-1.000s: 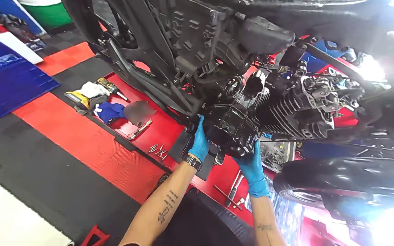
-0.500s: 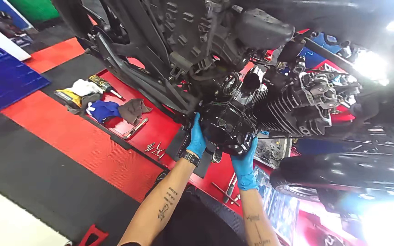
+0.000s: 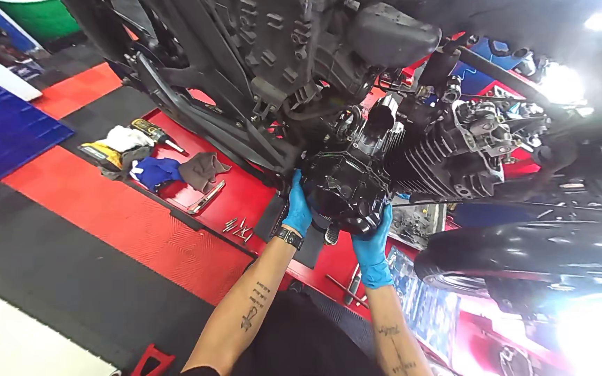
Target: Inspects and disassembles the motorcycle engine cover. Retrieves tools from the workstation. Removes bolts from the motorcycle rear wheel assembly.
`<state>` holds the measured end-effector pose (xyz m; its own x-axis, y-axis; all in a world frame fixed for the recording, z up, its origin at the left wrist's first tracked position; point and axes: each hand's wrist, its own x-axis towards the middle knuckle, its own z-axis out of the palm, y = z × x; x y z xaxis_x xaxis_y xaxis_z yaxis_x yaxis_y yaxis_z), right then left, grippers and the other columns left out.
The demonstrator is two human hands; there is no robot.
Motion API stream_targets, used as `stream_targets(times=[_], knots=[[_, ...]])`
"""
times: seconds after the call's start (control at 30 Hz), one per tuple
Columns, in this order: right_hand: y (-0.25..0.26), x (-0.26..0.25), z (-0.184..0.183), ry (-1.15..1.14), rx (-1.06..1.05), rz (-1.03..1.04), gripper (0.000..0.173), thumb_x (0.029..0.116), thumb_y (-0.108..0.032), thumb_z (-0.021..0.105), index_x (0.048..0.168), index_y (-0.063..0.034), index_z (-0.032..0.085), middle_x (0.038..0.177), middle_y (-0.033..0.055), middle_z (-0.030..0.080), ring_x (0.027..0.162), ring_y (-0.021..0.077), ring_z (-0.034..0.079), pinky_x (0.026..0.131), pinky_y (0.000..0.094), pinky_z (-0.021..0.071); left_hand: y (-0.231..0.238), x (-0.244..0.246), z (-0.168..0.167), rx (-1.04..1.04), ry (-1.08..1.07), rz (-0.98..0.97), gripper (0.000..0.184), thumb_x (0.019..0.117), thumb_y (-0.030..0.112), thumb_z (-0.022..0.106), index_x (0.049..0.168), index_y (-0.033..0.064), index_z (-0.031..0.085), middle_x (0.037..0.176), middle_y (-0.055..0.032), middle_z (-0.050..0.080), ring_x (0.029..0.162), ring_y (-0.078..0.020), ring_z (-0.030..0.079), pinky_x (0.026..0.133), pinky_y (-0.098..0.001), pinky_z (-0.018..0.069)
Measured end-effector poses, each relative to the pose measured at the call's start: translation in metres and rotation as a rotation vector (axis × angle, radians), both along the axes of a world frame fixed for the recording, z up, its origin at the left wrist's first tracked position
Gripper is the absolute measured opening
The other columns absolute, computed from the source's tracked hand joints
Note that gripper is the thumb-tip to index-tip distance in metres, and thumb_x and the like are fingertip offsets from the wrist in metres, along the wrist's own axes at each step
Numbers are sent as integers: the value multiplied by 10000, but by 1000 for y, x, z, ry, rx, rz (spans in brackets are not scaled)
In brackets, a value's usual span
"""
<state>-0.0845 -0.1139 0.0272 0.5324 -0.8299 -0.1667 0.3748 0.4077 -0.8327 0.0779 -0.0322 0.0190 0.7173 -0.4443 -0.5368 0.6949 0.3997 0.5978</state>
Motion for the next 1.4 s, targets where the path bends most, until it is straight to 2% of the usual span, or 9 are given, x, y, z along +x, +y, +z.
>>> stream_targets(times=[0.17, 0.23, 0.37, 0.47, 0.57, 0.77, 1.0, 1.23, 1.4], knots=[[1, 1, 2, 1, -40, -4, 591, 1031, -612, 413, 1485, -236, 445, 1346, 59, 616, 1211, 215, 621, 951, 487, 571, 2, -2, 3, -7, 8, 6, 573, 1066, 539, 410, 1514, 185, 453, 1494, -59, 537, 1361, -215, 517, 1072, -517, 471], [3, 0, 4, 32, -55, -17, 587, 1034, -616, 401, 1484, -242, 447, 1342, 48, 620, 1202, 204, 627, 940, 480, 577, 2, -7, 1, -32, 3, 41, 580, 1074, 547, 357, 1510, 176, 449, 1471, -73, 551, 1337, -224, 533, 1055, -516, 479], [1, 0, 8, 54, -74, -9, 582, 1048, -599, 379, 1498, -234, 435, 1353, 57, 615, 1210, 213, 624, 951, 487, 576, 7, -22, -14, -225, -40, 92, 652, 1081, 586, 202, 1550, 171, 382, 1494, -81, 527, 1360, -227, 513, 1095, -501, 460], [2, 1, 11, 71, -53, -9, 580, 1039, -620, 379, 1490, -260, 438, 1340, 29, 624, 1196, 192, 631, 941, 468, 582, 11, -29, -21, -372, -58, 128, 584, 1114, 477, 183, 1524, 117, 390, 1465, -101, 537, 1354, -220, 511, 1123, -473, 439], [2, 1, 8, 47, 6, 6, 597, 1015, -666, 382, 1453, -273, 484, 1321, 27, 642, 1193, 197, 636, 935, 489, 579, 10, -32, -27, -434, -38, 141, 583, 1116, 475, 187, 1526, 113, 389, 1471, -104, 535, 1369, -220, 501, 1139, -472, 427], [2, -1, 5, 42, 28, 29, 632, 987, -719, 372, 1447, -300, 487, 1334, 14, 637, 1211, 199, 628, 948, 513, 570, 1, -34, -35, -393, -14, 187, 545, 1124, 434, 210, 1450, 74, 457, 1352, -109, 605, 1276, -190, 564, 1090, -427, 474], [-2, -3, 10, 90, -37, 69, 648, 979, -729, 365, 1431, -286, 504, 1306, 20, 652, 1184, 201, 641, 922, 501, 583, -6, -35, -37, -334, -30, 231, 534, 1129, 387, 251, 1460, 17, 447, 1397, -142, 566, 1303, -184, 534, 1116, -384, 444], [2, -5, 16, 91, -17, 92, 640, 994, -711, 348, 1447, -278, 478, 1317, 40, 635, 1187, 223, 633, 920, 514, 575, -4, -34, -38, -314, -30, 193, 528, 1129, 390, 254, 1460, 30, 452, 1407, -139, 552, 1291, -178, 534, 1087, -377, 461], [-3, -8, 26, 121, 106, 153, 814, 888, -856, 365, 1464, -293, 478, 1345, 72, 634, 1205, 282, 632, 903, 582, 571, -1, -33, -41, -301, -44, 160, 536, 1128, 400, 247, 1454, 30, 458, 1416, -140, 550, 1296, -178, 532, 1083, -378, 463]])
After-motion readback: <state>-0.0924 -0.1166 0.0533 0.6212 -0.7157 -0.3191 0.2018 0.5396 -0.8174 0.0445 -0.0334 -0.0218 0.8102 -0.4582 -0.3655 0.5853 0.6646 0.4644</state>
